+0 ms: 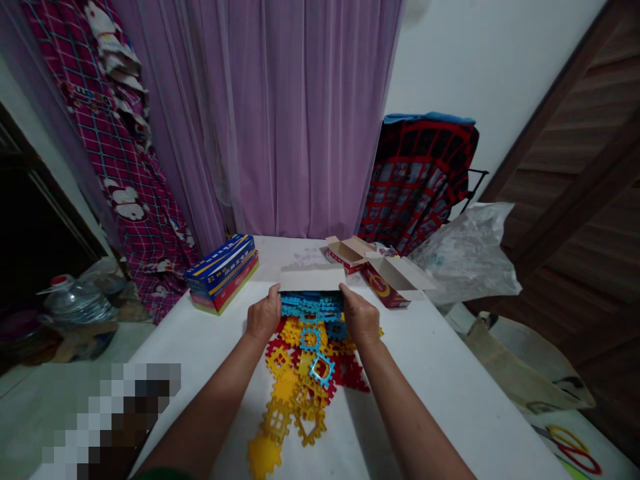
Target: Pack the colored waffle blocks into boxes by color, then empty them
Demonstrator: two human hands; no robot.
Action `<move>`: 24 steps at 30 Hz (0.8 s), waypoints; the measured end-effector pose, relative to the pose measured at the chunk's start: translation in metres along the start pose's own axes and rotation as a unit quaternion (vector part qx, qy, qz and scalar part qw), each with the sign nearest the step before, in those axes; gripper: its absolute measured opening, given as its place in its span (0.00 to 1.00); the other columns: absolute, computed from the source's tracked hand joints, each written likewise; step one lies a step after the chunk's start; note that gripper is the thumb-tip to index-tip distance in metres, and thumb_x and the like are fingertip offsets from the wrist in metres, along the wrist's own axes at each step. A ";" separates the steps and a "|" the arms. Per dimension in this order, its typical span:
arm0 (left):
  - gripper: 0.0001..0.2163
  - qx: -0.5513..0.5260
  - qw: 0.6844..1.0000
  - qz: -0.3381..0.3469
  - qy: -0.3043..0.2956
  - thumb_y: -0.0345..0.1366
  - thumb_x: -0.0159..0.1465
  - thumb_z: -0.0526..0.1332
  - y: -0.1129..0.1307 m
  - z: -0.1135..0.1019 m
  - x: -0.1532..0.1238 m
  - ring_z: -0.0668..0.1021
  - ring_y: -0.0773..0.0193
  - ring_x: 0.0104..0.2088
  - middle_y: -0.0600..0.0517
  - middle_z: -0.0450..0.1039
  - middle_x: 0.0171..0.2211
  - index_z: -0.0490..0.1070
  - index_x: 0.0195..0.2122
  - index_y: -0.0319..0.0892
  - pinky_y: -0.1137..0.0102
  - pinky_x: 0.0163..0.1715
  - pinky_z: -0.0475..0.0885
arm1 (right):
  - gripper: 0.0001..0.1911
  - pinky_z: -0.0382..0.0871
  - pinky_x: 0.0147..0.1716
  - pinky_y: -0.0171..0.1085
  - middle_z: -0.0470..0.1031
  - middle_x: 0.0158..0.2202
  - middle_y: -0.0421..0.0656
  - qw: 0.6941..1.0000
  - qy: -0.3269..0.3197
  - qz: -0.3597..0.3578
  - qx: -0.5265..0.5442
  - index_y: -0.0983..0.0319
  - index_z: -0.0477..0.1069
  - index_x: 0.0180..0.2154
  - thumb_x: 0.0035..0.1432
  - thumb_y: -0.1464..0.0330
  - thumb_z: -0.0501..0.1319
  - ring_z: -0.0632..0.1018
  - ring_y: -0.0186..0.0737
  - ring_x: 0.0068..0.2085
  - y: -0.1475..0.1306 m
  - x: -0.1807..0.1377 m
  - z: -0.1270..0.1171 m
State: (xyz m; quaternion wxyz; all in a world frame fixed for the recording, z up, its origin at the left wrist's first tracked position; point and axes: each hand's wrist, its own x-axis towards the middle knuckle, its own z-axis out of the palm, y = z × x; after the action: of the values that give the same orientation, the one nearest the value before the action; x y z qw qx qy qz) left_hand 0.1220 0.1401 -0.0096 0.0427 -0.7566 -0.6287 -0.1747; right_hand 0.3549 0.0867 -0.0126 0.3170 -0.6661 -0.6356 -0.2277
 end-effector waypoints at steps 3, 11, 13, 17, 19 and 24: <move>0.18 -0.004 1.000 -0.003 0.024 0.36 0.71 0.44 -0.002 -0.002 0.000 0.82 0.57 0.34 0.45 0.80 0.32 0.62 0.58 0.41 0.70 0.30 0.71 | 0.20 0.73 0.38 0.31 0.81 0.44 0.46 0.999 0.042 -0.009 0.021 0.60 0.75 0.51 0.62 0.76 0.52 0.82 0.37 0.39 -0.001 -0.001 -0.004; 0.17 -0.026 1.000 0.005 0.013 0.35 0.70 0.45 0.006 0.001 0.009 0.82 0.59 0.33 0.46 0.81 0.32 0.62 0.57 0.41 0.72 0.30 0.70 | 0.22 0.75 0.39 0.32 0.81 0.44 0.46 0.997 0.066 -0.010 0.038 0.61 0.75 0.51 0.60 0.78 0.51 0.82 0.37 0.40 0.010 -0.007 0.009; 0.17 -0.026 0.999 0.007 0.019 0.35 0.70 0.45 0.007 -0.002 0.010 0.82 0.58 0.33 0.46 0.81 0.32 0.62 0.58 0.41 0.72 0.29 0.70 | 0.23 0.75 0.41 0.33 0.80 0.45 0.46 0.997 0.070 -0.007 0.044 0.61 0.74 0.51 0.59 0.78 0.51 0.81 0.38 0.42 0.010 -0.006 0.008; 0.17 -0.032 0.998 0.019 0.041 0.37 0.70 0.45 0.000 -0.003 -0.006 0.82 0.59 0.32 0.47 0.80 0.31 0.62 0.57 0.41 0.73 0.28 0.69 | 0.22 0.74 0.45 0.33 0.80 0.47 0.45 0.994 0.094 -0.019 0.059 0.60 0.74 0.52 0.60 0.77 0.51 0.81 0.37 0.44 0.012 -0.021 0.000; 0.17 -0.029 0.999 0.013 0.037 0.37 0.71 0.45 0.000 -0.004 -0.007 0.82 0.60 0.32 0.47 0.80 0.31 0.62 0.57 0.41 0.73 0.29 0.69 | 0.22 0.75 0.45 0.34 0.79 0.47 0.45 0.995 0.086 -0.021 0.056 0.60 0.74 0.52 0.60 0.77 0.51 0.81 0.38 0.45 0.013 -0.022 0.001; 0.17 -0.017 1.000 0.007 0.009 0.36 0.70 0.46 0.015 -0.014 0.019 0.82 0.58 0.34 0.46 0.80 0.32 0.62 0.57 0.41 0.72 0.31 0.70 | 0.22 0.75 0.41 0.33 0.80 0.45 0.47 0.998 0.057 0.005 0.032 0.62 0.75 0.50 0.61 0.77 0.50 0.82 0.39 0.41 0.016 0.007 0.006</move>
State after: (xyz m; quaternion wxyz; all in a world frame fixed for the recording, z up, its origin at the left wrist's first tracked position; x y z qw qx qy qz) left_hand 0.1367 0.1508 0.0115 0.0365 -0.7597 -0.6201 -0.1925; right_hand 0.3712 0.0955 -0.0141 0.3751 -0.6445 -0.6201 -0.2437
